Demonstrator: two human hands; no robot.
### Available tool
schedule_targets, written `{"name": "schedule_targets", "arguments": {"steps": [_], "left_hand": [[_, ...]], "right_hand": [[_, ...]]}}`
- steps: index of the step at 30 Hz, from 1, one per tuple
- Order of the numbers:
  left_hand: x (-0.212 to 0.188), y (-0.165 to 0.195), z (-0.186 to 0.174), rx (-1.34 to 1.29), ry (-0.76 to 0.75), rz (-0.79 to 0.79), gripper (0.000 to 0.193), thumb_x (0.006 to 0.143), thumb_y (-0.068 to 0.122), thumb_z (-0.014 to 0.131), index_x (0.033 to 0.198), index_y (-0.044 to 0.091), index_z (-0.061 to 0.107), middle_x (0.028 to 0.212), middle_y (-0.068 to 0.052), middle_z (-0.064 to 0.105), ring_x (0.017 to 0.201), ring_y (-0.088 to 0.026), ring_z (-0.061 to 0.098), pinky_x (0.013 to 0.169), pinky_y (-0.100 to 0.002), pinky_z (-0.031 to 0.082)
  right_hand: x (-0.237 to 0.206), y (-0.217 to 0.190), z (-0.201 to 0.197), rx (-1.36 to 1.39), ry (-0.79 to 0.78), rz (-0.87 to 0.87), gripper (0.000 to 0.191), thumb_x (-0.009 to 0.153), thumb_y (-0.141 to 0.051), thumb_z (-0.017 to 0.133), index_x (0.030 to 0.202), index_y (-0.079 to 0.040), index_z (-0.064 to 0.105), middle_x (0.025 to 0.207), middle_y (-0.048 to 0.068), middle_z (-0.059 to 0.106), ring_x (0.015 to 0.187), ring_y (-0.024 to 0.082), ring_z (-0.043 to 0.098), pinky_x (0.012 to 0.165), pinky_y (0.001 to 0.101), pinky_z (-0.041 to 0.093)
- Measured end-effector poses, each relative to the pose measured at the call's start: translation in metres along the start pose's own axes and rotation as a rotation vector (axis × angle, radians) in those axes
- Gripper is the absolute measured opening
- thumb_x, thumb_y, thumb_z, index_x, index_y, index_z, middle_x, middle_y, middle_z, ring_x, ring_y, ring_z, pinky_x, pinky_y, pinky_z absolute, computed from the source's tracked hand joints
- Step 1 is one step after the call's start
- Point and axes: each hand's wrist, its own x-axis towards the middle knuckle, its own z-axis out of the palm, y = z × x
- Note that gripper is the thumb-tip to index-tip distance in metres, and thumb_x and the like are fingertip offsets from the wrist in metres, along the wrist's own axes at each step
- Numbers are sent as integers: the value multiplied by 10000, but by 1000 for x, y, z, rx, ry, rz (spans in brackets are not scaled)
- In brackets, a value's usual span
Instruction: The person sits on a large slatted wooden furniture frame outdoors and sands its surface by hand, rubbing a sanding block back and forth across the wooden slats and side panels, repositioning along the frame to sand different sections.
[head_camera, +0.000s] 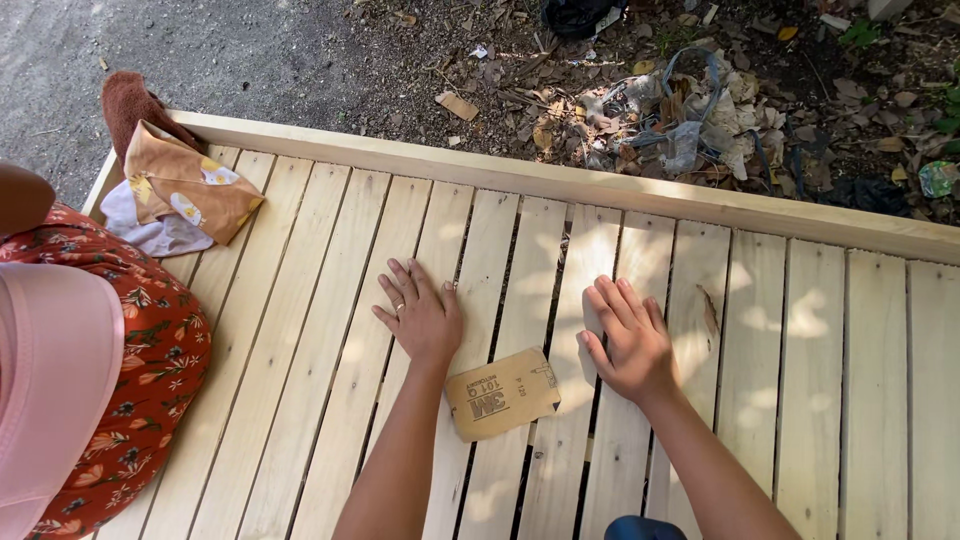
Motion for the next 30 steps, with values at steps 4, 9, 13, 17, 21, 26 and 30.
{"name": "schedule_targets", "arguments": {"steps": [4,9,13,17,21,26,30], "left_hand": [[-1,42,17,155,-370,525,807,985,579,350,1626,128,162,1720,-94,61,1572,-430,-18,1231,-627,9],[42,35,-6,336,149,506,822,1015,633,298,1659,167,86,1733,-110,7,1587,-343,-26,1219,-634,3],[74,39,-7,144,-84,-110,889,1030,648,303,1653,53,82,1714,-181,-48,1558,-453,-56,1158,-696,-11],[6,107,26,11,-171,562,801,1002,594,422,1635,150,215,1733,-93,108,1586,-361,68,1203,-703,58],[-48,118,38,-87,-237,895,652,1021,478,486,1636,319,338,1768,9,250,1648,-268,213,1309,-644,137],[-19,67,19,190,-325,404,762,1011,442,407,1632,119,106,1723,-105,-7,1568,-393,-2,1168,-690,13],[-27,7,-14,-53,-94,249,676,1025,392,419,1622,122,251,1727,-125,93,1583,-388,31,1186,-706,7]], "right_hand": [[0,1,0,27,9,3,560,862,-265,710,1384,-86,612,1503,102,561,1385,317,536,1083,500,419],[1,1,1,30,13,16,540,860,-259,712,1371,-106,622,1501,91,564,1390,313,534,1098,494,416],[-5,4,4,22,-32,45,553,842,-254,717,1367,-105,625,1500,102,561,1392,322,519,1113,519,396],[-9,13,10,94,104,154,600,892,-201,645,1472,-90,541,1590,165,411,1436,396,446,1178,544,358],[-5,21,25,-155,144,345,691,864,-213,646,1510,-53,458,1615,178,345,1489,471,345,1152,677,230],[-23,41,23,-36,-207,202,650,948,-326,589,1549,-160,406,1655,92,327,1518,399,278,1188,659,212],[-58,83,-10,-199,-250,346,639,969,-420,549,1558,-233,386,1685,59,307,1567,352,238,1227,608,185]]}}
